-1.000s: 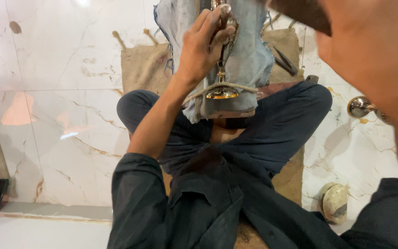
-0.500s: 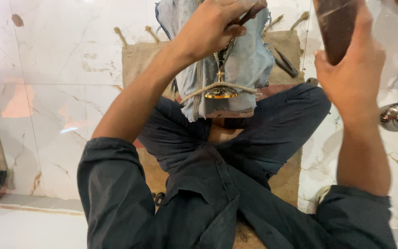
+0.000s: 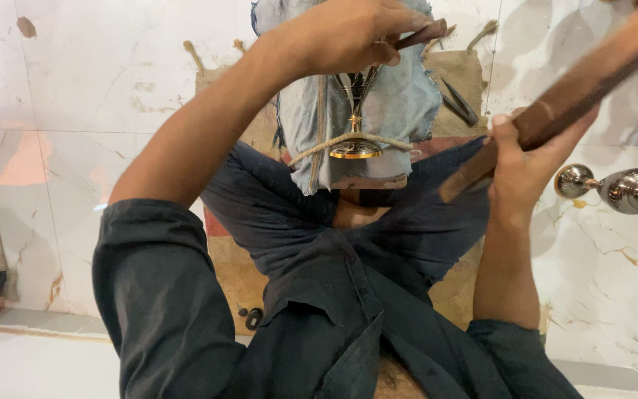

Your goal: The person sits cross-legged on the floor and repeatedly hammers a small metal vessel placed on a cloth-covered block. They hold the vessel with one hand and strike it with a hammer in the other, rotating the vessel to work different areas.

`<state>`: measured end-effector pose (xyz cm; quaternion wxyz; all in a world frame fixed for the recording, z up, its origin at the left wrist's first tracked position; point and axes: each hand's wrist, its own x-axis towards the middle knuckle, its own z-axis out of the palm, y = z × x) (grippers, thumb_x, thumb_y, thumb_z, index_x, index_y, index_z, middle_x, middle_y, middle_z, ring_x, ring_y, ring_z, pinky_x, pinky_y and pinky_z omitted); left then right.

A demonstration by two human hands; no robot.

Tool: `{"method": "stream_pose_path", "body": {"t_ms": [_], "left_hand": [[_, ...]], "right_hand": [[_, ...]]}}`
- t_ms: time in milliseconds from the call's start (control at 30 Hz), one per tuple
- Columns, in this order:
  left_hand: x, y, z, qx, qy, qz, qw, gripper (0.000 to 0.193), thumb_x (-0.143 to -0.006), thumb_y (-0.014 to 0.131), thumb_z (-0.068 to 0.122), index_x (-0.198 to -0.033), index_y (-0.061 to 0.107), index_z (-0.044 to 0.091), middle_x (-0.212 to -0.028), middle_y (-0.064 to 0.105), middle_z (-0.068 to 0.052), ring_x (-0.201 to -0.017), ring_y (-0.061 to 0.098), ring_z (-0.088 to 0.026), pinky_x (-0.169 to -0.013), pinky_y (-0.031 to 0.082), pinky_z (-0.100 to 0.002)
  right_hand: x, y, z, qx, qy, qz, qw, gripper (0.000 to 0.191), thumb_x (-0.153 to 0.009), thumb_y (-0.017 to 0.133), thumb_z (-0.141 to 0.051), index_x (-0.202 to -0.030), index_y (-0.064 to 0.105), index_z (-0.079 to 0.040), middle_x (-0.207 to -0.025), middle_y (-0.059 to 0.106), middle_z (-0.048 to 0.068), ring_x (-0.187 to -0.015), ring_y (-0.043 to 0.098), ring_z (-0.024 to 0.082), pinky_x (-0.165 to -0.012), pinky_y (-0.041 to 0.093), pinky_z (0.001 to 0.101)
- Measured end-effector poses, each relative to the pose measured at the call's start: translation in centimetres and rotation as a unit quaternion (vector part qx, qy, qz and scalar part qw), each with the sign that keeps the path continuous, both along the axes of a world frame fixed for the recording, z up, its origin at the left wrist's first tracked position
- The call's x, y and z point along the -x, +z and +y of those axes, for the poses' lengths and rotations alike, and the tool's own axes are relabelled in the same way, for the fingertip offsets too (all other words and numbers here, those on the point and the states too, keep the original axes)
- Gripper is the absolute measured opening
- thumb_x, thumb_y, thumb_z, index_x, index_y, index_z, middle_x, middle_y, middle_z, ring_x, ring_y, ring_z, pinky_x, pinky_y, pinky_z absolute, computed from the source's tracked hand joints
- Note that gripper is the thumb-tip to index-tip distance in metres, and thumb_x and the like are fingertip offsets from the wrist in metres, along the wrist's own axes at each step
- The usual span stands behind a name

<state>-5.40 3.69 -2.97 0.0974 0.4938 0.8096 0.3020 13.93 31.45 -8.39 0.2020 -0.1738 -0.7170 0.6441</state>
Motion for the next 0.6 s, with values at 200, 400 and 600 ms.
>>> {"method": "stream_pose_path", "body": {"t_ms": [200,400,600], "left_hand": [[0.2,-0.3,-1.1,-0.031,-0.041,0.015,0.999,0.049,-0.095,0.075,0.005,-0.142,0.062,0.005,-0.12,0.071,-0.016,-0.106,0.069,-0.034,-0.088,0.054,-0.047],[-0.9,-1.2,-3.0,-0.142,0.014,0.079,0.987,0.044,-0.1,0.078,0.008,-0.139,0.058,0.003,-0.121,0.068,-0.016,-0.108,0.068,-0.035,-0.09,0.053,-0.045],[-3.1,-2.4,-3.6,-0.233,0.104,0.017,0.967,0.032,-0.104,0.073,0.004,-0.133,0.057,0.006,-0.11,0.067,-0.013,-0.098,0.07,-0.032,-0.086,0.056,-0.042]], "right_hand": [[0.9,1.4,-0.4,-0.335,0.102,-0.105,0.931,0.085,-0.095,0.079,-0.01,-0.16,0.024,-0.007,-0.144,0.054,0.025,-0.13,0.059,0.038,-0.111,0.049,0.0483],[3.8,7.0,-0.3,-0.437,0.191,-0.012,0.879,0.077,-0.1,0.084,-0.006,-0.157,0.033,-0.004,-0.134,0.066,0.025,-0.122,0.07,0.037,-0.107,0.058,0.044],[6.3,14.1,-0.9,-0.626,0.237,0.072,0.74,0.061,-0.086,0.08,-0.002,-0.138,0.049,0.001,-0.113,0.065,0.02,-0.097,0.067,0.041,-0.083,0.053,0.0459]]}}
